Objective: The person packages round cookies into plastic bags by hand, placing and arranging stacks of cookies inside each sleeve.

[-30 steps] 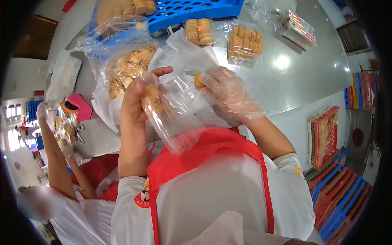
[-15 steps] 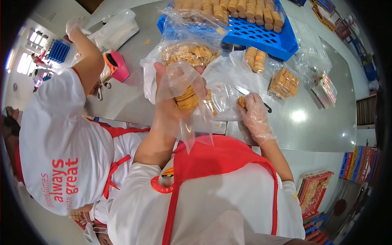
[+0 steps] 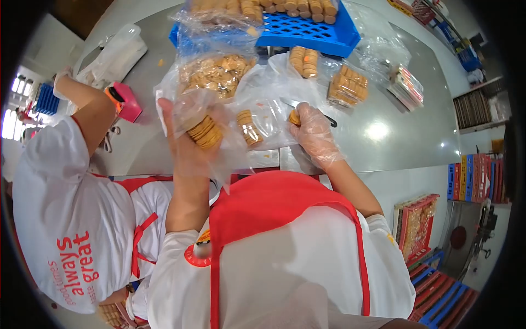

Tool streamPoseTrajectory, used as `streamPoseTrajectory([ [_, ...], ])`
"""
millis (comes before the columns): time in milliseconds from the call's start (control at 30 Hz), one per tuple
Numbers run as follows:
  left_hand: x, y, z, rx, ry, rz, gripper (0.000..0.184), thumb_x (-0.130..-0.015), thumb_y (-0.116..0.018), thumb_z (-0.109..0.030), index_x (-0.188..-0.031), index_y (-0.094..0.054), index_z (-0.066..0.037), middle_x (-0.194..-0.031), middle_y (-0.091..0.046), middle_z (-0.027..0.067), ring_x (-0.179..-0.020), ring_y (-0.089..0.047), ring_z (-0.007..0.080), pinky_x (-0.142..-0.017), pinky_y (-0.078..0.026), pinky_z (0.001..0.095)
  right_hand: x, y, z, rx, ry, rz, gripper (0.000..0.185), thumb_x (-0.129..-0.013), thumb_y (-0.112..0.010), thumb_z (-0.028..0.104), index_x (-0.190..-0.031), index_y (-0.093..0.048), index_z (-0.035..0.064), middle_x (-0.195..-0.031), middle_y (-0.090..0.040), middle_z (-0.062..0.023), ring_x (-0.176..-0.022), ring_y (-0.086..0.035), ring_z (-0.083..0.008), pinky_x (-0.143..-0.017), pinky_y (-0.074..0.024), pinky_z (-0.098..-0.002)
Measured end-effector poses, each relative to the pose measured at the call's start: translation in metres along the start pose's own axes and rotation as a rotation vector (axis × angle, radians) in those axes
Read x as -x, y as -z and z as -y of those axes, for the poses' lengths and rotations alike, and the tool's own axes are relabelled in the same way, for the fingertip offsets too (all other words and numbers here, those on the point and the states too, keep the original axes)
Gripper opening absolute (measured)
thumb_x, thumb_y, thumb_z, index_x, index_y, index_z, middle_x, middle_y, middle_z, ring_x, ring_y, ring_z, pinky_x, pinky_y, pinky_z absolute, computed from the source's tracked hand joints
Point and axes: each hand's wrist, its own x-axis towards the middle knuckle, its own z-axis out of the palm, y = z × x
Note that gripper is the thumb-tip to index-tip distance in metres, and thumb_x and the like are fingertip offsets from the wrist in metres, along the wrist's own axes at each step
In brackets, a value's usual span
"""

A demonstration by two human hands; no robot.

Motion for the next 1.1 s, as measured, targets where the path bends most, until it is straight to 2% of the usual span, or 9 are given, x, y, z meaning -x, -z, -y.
streamPoseTrajectory([
  [33,0.000,0.004,-0.002,0.013,0.002,0.033,0.067,-0.088,-0.053,-0.071,-0.099,-0.055,-0.005,-0.098,-0.048,0.0078,-0.082,-0.048,0.0200,-0.073,-0.043,0.0328,0.001,0.003,0.003,-0.107,-0.070,-0.039,0.028,-0.081,-0.074,0.010,-0.097,-0.051,0.0054,-0.085,-0.063,-0.0174,-0.078,-0.064,-0.0381,-0.067,-0.0512,-0.0427],
  [133,-0.001,0.010,-0.005,-0.026,-0.020,0.038,0.065,-0.088,-0.056,-0.069,-0.102,-0.054,-0.005,-0.096,-0.049,0.0080,-0.081,-0.048,0.0200,-0.074,-0.044,0.0332,0.001,0.019,0.004,-1.249,-0.287,-0.001,0.030,-0.080,-0.073,0.003,-0.099,-0.049,0.0094,-0.090,-0.066,-0.0145,-0.075,-0.067,-0.0308,-0.063,-0.0534,-0.0371],
  [167,-0.002,0.012,-0.007,-0.013,-0.015,-0.019,0.064,-0.088,-0.057,-0.068,-0.102,-0.055,-0.005,-0.096,-0.049,0.0082,-0.081,-0.048,0.0201,-0.074,-0.044,0.0334,0.004,0.035,0.009,-1.533,-0.354,0.053,0.033,-0.080,-0.069,-0.004,-0.103,-0.051,0.0116,-0.104,-0.064,-0.0188,-0.082,-0.066,-0.0263,-0.063,-0.0550,-0.0325],
  [300,-0.002,-0.002,0.001,-0.157,-0.080,-0.240,0.062,-0.088,-0.058,-0.066,-0.104,-0.057,-0.006,-0.093,-0.053,0.0088,-0.079,-0.049,0.0212,-0.072,-0.045,0.0343,0.013,0.061,0.023,-1.849,-0.377,0.120,0.027,-0.085,-0.061,-0.003,-0.106,-0.051,0.0099,-0.116,-0.059,-0.0257,-0.092,-0.063,-0.0303,-0.065,-0.0562,-0.0326],
  [367,-0.009,0.014,-0.001,-0.053,-0.012,-0.152,0.061,-0.089,-0.059,-0.064,-0.106,-0.058,-0.006,-0.093,-0.058,0.0085,-0.079,-0.054,0.0221,-0.071,-0.048,0.0352,0.015,0.067,0.029,-1.947,-0.335,0.174,0.024,-0.087,-0.058,-0.002,-0.107,-0.052,0.0090,-0.120,-0.057,-0.0272,-0.096,-0.062,-0.0321,-0.067,-0.0559,-0.0321],
  [700,-0.022,0.032,0.008,-0.157,-0.078,-0.195,0.057,-0.093,-0.059,-0.057,-0.120,-0.058,-0.007,-0.103,-0.067,0.0074,-0.088,-0.066,0.0230,-0.075,-0.056,0.0391,0.037,0.104,0.069,-1.543,-0.274,0.082,0.059,-0.079,-0.065,0.002,-0.135,-0.048,0.0017,-0.127,-0.053,-0.0162,-0.114,-0.057,-0.0242,-0.091,-0.0518,-0.0385],
  [867,-0.025,0.024,0.020,-0.192,-0.163,-0.303,0.041,-0.094,-0.062,-0.050,-0.103,-0.058,-0.010,-0.090,-0.064,0.0045,-0.075,-0.064,0.0195,-0.066,-0.054,0.0350,0.039,0.113,0.082,-1.468,-0.253,0.015,0.059,-0.079,-0.069,-0.001,-0.134,-0.050,0.0004,-0.126,-0.054,-0.0133,-0.114,-0.057,-0.0218,-0.101,-0.0467,-0.0360],
  [967,-0.021,0.015,0.030,-0.274,-0.209,-0.287,0.039,-0.096,-0.061,-0.048,-0.097,-0.058,-0.009,-0.085,-0.064,0.0053,-0.072,-0.063,0.0196,-0.066,-0.054,0.0351,0.038,0.100,0.079,-1.350,0.007,-0.123,0.056,-0.082,-0.074,0.003,-0.134,-0.051,0.0028,-0.126,-0.056,-0.0124,-0.110,-0.060,-0.0225,-0.096,-0.0492,-0.0346],
  [1100,-0.013,0.016,0.035,-0.356,-0.219,-0.125,0.040,-0.096,-0.062,-0.047,-0.093,-0.059,-0.006,-0.082,-0.063,0.0068,-0.072,-0.063,0.0202,-0.065,-0.053,0.0350,0.034,0.095,0.072,-0.516,0.348,-0.282,0.051,-0.079,-0.076,0.003,-0.127,-0.058,0.0050,-0.121,-0.062,-0.0130,-0.107,-0.063,-0.0276,-0.091,-0.0505,-0.0353],
])
